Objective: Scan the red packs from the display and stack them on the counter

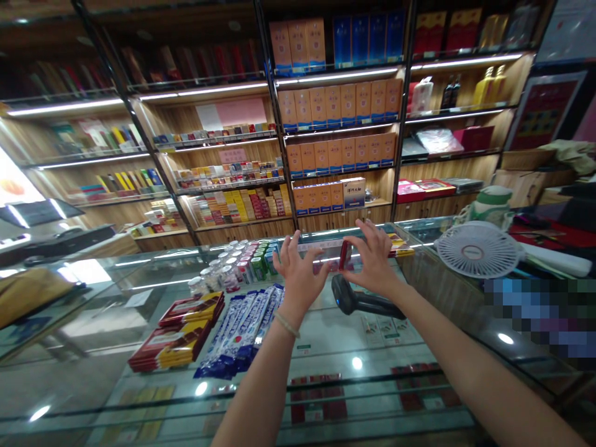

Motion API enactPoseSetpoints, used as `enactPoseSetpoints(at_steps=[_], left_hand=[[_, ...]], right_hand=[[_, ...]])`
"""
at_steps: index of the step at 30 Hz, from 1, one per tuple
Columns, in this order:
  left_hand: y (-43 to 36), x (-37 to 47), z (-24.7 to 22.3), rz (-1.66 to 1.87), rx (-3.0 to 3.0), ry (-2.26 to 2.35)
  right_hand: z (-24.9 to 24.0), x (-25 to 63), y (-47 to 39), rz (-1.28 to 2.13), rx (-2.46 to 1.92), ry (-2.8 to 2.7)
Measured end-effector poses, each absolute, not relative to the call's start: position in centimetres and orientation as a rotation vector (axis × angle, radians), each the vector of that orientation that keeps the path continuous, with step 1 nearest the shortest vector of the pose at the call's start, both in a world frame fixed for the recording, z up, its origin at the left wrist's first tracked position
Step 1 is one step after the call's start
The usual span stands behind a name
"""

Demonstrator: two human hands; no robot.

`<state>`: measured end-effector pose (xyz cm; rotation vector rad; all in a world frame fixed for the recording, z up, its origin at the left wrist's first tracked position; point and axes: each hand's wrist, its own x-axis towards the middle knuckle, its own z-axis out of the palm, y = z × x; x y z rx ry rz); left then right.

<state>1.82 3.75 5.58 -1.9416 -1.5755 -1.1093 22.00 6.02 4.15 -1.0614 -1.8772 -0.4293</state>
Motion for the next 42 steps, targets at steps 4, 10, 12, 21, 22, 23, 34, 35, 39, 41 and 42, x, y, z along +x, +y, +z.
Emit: enactPoseSetpoints(at_steps=[4, 10, 12, 21, 22, 23, 34, 35, 39, 41, 42], left_hand=[[2.7, 3.0, 6.0, -1.129, -2.02, -1.52], [2.7, 3.7, 5.5, -1.215, -2.013, -1.469], [2.8, 3.8, 5.4, -1.225, -2.001, -1.449], [2.9, 3.4, 5.7, -1.239, -1.989, -1.488], [2.9, 3.3, 5.8, -1.247, -1.98, -1.494], [3.0, 3.2, 5.8, -1.257, -1.967, -1.499], [4.2, 1.7, 6.0, -1.336, -1.87, -1.63], [4.3, 1.5, 6.0, -1.33, -1.874, -1.64], [4.7, 1.2, 5.6, -1.292, -1.894, -1.674], [4.9, 1.2, 5.4, -1.275, -1.884, -1.691], [4.9, 1.1, 5.3, -1.264, -1.873, -1.696]], right_hand=[[3.8, 21.4, 5.8, -0.545, -1.048, -1.931], [3.4, 20.8, 5.8, -0.662, -0.952, -1.938], [3.3, 20.6, 5.8, -0.686, -0.933, -1.933], [3.1, 21.1, 6.2, -0.693, -0.991, -1.961], [3.0, 21.3, 6.4, -0.692, -0.996, -1.963], [3.0, 21.5, 6.6, -0.691, -1.005, -1.963], [2.2, 24.2, 8.6, -0.696, -1.125, -1.912], [2.2, 24.3, 8.7, -0.692, -1.127, -1.917], [2.2, 24.3, 8.7, -0.688, -1.119, -1.916], [2.3, 24.2, 8.7, -0.697, -1.119, -1.904], [2.3, 24.2, 8.7, -0.702, -1.121, -1.898]])
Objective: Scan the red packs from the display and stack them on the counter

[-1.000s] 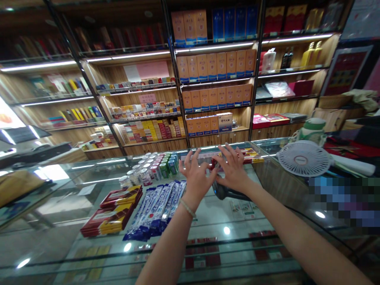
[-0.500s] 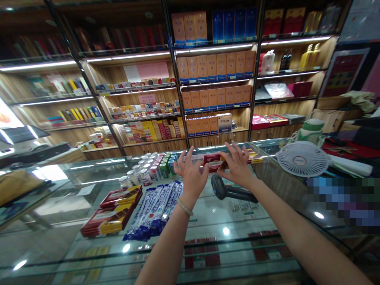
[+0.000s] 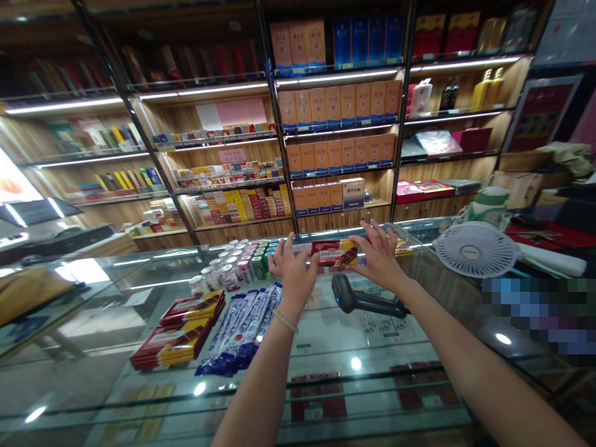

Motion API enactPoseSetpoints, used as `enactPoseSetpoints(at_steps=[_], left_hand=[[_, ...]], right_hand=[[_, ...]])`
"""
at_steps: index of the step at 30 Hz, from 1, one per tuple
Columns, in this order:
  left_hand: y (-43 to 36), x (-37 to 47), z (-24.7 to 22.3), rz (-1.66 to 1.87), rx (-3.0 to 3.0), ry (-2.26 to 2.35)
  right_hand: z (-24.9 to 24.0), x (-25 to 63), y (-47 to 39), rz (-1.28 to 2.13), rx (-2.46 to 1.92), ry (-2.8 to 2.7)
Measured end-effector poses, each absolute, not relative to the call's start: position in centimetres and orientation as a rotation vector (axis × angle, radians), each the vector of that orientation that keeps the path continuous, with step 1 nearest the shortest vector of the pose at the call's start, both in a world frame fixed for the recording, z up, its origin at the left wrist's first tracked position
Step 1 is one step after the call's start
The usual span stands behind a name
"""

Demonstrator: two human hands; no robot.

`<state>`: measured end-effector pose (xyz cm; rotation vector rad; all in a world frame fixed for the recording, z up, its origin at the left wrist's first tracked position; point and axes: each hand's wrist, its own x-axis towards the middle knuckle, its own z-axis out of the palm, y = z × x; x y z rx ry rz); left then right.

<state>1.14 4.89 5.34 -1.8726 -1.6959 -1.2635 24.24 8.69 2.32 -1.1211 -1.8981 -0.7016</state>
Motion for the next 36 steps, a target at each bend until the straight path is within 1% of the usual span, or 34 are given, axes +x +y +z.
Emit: enactPoseSetpoints(at_steps=[9, 13, 25, 29, 36], left_hand=[[4.5, 0.7, 5.1, -0.979, -1.88, -1.6], [4.7, 0.5, 4.6, -0.904, -1.911, -1.596], [4.6, 0.8, 4.8, -0.945, -1.898, -1.615], [4.7, 0.9, 4.6, -0.928, -1.884, -1.601], [4.7, 1.3, 4.3, -0.892, -1.871, -1.586]], right_hand=[[2.4, 24.6, 8.8, -0.706, -1.159, -1.885], [2.3, 24.5, 8.8, -0.685, -1.166, -1.904], [2.4, 24.1, 8.5, -0.667, -1.211, -1.85], [2.7, 23.9, 8.3, -0.72, -1.266, -1.779], [2.7, 23.3, 8.0, -0.804, -1.24, -1.815]])
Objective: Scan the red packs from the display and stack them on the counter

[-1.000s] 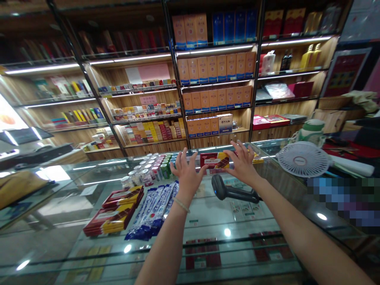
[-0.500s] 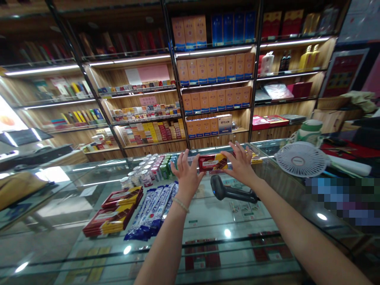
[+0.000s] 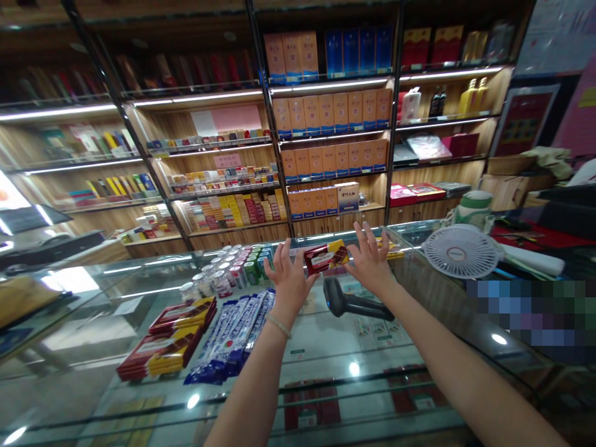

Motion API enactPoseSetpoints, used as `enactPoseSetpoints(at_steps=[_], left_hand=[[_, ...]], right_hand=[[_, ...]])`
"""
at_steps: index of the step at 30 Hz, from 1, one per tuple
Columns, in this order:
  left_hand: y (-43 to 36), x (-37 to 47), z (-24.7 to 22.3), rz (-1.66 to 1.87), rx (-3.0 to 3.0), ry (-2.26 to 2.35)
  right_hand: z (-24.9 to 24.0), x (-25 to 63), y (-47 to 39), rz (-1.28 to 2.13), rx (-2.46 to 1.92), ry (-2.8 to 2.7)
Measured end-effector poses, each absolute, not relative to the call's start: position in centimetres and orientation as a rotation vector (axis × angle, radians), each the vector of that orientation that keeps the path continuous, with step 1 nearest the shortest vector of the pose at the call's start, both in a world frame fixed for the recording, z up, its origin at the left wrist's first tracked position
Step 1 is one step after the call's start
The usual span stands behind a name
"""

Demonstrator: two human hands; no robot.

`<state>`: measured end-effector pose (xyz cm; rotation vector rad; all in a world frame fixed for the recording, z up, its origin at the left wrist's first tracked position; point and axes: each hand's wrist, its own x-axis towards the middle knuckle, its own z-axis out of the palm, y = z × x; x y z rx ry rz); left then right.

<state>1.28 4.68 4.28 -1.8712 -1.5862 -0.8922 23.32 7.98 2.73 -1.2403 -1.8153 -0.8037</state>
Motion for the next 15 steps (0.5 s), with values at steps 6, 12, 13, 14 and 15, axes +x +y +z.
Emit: enactPoseSetpoints(at_steps=[6, 12, 13, 14, 15], left_hand=[[4.9, 1.3, 4.6, -0.9, -1.861, -1.623], [5.3, 1.8, 6.3, -0.926, -1.846, -1.6], [5.4, 2.0, 6.7, -0.928, -1.843, -1.591], [5.6, 2.3, 7.0, -0.926, -1.843, -1.58], [5.8, 2.7, 7.3, -0.924, -1.846, -1.567]], right_hand=[[3.0, 23.0, 7.9, -0.743, -1.262, -1.856], [4.9, 23.8, 8.7, -0.686, -1.26, -1.912], [5.2, 24.2, 8.9, -0.692, -1.253, -1.917], [5.5, 24.6, 9.1, -0.701, -1.247, -1.92], [5.7, 25.1, 9.3, -0.713, -1.242, -1.92]])
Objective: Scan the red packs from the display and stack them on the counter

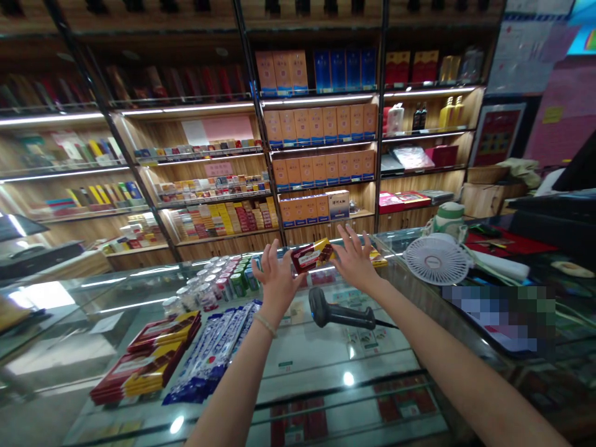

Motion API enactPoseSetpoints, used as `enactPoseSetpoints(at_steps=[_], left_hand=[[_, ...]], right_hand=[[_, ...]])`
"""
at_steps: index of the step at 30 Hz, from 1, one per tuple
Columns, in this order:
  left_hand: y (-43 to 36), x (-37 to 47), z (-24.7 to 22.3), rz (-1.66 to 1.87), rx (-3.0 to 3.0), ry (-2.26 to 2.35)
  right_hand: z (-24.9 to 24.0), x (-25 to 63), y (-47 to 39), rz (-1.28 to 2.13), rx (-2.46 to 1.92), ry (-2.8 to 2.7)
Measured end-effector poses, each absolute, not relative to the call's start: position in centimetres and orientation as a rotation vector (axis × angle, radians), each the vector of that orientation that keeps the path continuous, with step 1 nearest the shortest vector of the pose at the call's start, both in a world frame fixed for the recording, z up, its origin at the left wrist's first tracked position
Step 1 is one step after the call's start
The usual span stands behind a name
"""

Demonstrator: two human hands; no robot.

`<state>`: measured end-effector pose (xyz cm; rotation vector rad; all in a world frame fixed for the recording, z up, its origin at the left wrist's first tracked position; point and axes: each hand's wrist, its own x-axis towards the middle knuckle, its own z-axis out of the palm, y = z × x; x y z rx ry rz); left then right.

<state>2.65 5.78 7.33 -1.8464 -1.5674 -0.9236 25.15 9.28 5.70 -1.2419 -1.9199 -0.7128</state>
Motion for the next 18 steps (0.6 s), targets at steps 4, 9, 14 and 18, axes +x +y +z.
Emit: enactPoseSetpoints(at_steps=[4, 9, 14, 18], left_hand=[[6.9, 4.8, 8.1, -0.91, -1.896, -1.51], [8.7, 8.5, 8.1, -0.898, -1.972, -1.509], [10.4, 11.8, 7.9, -0.9, -2.021, -1.467], [12.1, 14.2, 8.2, -0.883, -2.062, -1.442]], right_hand=[[5.8, 27.7, 10.2, -0.76, -1.26, -1.884], [4.4, 31.0, 11.3, -0.79, -1.297, -1.818], [3.6, 34.2, 12.5, -0.831, -1.307, -1.768], [3.4, 36.7, 13.7, -0.87, -1.321, -1.736]])
